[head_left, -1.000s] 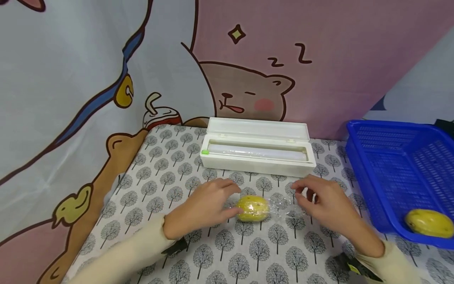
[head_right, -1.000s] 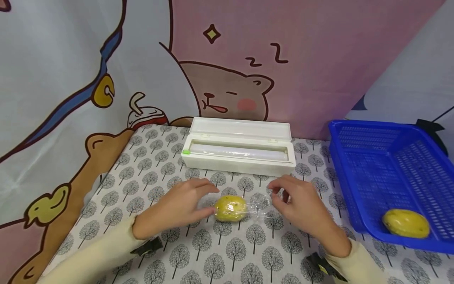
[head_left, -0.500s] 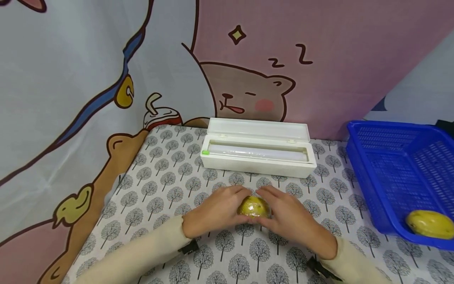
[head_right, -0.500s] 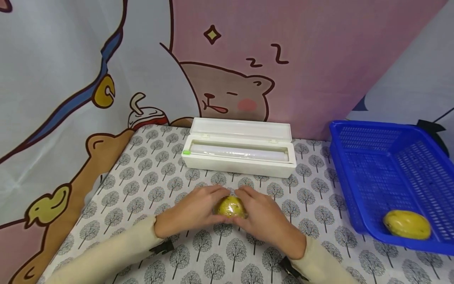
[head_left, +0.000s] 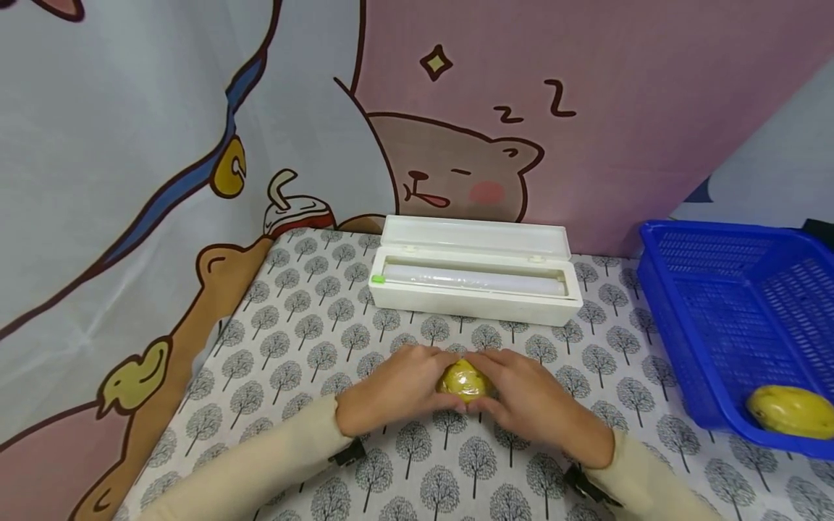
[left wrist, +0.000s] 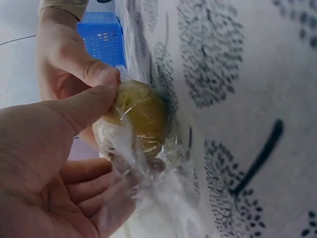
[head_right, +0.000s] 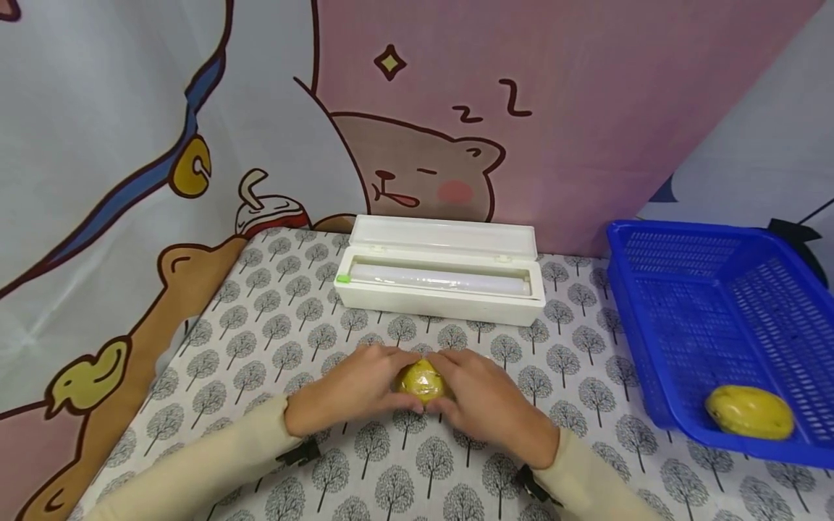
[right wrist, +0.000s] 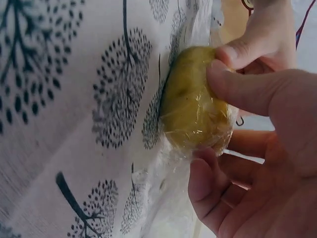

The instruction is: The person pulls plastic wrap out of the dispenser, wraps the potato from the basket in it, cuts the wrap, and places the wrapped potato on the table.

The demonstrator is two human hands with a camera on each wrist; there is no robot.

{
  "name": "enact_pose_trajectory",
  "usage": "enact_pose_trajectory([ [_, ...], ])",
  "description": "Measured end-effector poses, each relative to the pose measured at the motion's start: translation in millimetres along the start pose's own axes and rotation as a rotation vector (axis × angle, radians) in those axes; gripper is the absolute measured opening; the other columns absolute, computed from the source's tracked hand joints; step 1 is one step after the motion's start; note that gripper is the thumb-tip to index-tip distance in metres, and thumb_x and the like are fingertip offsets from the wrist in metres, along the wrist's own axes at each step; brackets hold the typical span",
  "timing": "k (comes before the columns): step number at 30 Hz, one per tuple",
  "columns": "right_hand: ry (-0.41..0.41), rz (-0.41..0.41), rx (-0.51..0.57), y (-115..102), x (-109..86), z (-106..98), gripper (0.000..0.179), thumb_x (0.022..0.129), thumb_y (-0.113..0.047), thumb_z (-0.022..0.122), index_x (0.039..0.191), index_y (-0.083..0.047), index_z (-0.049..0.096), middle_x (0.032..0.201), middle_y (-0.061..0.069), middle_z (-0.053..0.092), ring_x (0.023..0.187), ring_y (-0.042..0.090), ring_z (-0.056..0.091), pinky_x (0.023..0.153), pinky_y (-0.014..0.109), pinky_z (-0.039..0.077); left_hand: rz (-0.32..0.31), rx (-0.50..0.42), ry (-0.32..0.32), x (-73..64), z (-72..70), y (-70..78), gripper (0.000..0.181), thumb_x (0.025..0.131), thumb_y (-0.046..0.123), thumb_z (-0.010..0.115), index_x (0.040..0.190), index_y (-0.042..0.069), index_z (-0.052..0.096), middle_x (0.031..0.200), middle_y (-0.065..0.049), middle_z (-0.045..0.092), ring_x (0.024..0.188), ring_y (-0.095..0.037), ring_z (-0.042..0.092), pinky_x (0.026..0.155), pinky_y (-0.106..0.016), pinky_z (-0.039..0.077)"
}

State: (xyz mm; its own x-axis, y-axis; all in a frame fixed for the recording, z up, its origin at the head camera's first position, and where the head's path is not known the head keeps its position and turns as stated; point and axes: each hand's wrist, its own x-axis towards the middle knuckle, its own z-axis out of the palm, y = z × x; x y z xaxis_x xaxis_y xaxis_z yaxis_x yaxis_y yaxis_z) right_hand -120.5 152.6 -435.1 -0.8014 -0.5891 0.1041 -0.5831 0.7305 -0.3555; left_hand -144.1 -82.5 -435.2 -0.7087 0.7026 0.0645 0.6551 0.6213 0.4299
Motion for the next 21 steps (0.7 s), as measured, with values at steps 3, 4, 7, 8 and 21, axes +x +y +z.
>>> enact_pose_trajectory([
  [3, -0.005, -0.011, 0.006, 2.2, 1.5, -1.0, 0.071, 0.089, -0.026, 0.093, 0.15, -0.003, 0.064, 0.143, 0.024, 0.068, 0.126, 0.046, 0.068, 0.104, 0.065, 0.056, -0.02, -0.01, 0.01, 0.2, 0.5, 2.4, 0.06, 0.088, 0.045, 0.093, 0.123, 0.0, 0.075, 0.098, -0.006, 0.078, 0.075, -0.005, 0.066, 0.066, -0.008, 0.051],
  [4, -0.008, -0.014, 0.012, 2.9, 1.8, -1.2, 0.071, 0.089, -0.025, 0.093, 0.15, -0.003, 0.064, 0.143, 0.024, 0.068, 0.127, 0.046, 0.068, 0.104, 0.065, 0.056, -0.026, -0.004, 0.013, 0.2, 0.7, 3.4, 0.059, 0.087, 0.045, 0.093, 0.121, 0.0, 0.075, 0.096, -0.005, 0.078, 0.074, -0.006, 0.066, 0.065, -0.008, 0.05],
  [7, -0.022, -0.018, 0.022, 4.9, 2.5, -1.7, 0.072, 0.088, -0.022, 0.093, 0.151, -0.004, 0.064, 0.144, 0.023, 0.067, 0.128, 0.045, 0.067, 0.105, 0.066, 0.055, -0.045, 0.011, 0.024, -0.2, 0.9, 6.4, 0.06, 0.086, 0.045, 0.095, 0.118, -0.001, 0.075, 0.092, -0.006, 0.076, 0.07, -0.006, 0.065, 0.061, -0.009, 0.05],
  [8, -0.027, -0.02, 0.025, 5.5, 2.7, -1.8, 0.072, 0.088, -0.022, 0.093, 0.151, -0.005, 0.064, 0.145, 0.022, 0.067, 0.128, 0.044, 0.067, 0.105, 0.065, 0.055, -0.057, 0.014, 0.024, -0.6, 0.9, 7.3, 0.059, 0.086, 0.045, 0.095, 0.117, -0.001, 0.074, 0.09, -0.005, 0.076, 0.068, -0.006, 0.063, 0.059, -0.009, 0.049],
  [21, 0.079, -0.107, 0.064, 16.4, 0.3, -2.0, 0.07, 0.079, -0.01, 0.098, 0.143, -0.024, 0.075, 0.144, 0.01, 0.064, 0.103, 0.023, 0.069, 0.082, 0.043, 0.063, -0.182, -0.203, -0.046, -8.6, -0.5, 5.2, 0.052, 0.094, 0.043, 0.089, 0.119, 0.001, 0.07, 0.074, 0.009, 0.064, 0.056, -0.002, 0.059, 0.049, -0.016, 0.052],
])
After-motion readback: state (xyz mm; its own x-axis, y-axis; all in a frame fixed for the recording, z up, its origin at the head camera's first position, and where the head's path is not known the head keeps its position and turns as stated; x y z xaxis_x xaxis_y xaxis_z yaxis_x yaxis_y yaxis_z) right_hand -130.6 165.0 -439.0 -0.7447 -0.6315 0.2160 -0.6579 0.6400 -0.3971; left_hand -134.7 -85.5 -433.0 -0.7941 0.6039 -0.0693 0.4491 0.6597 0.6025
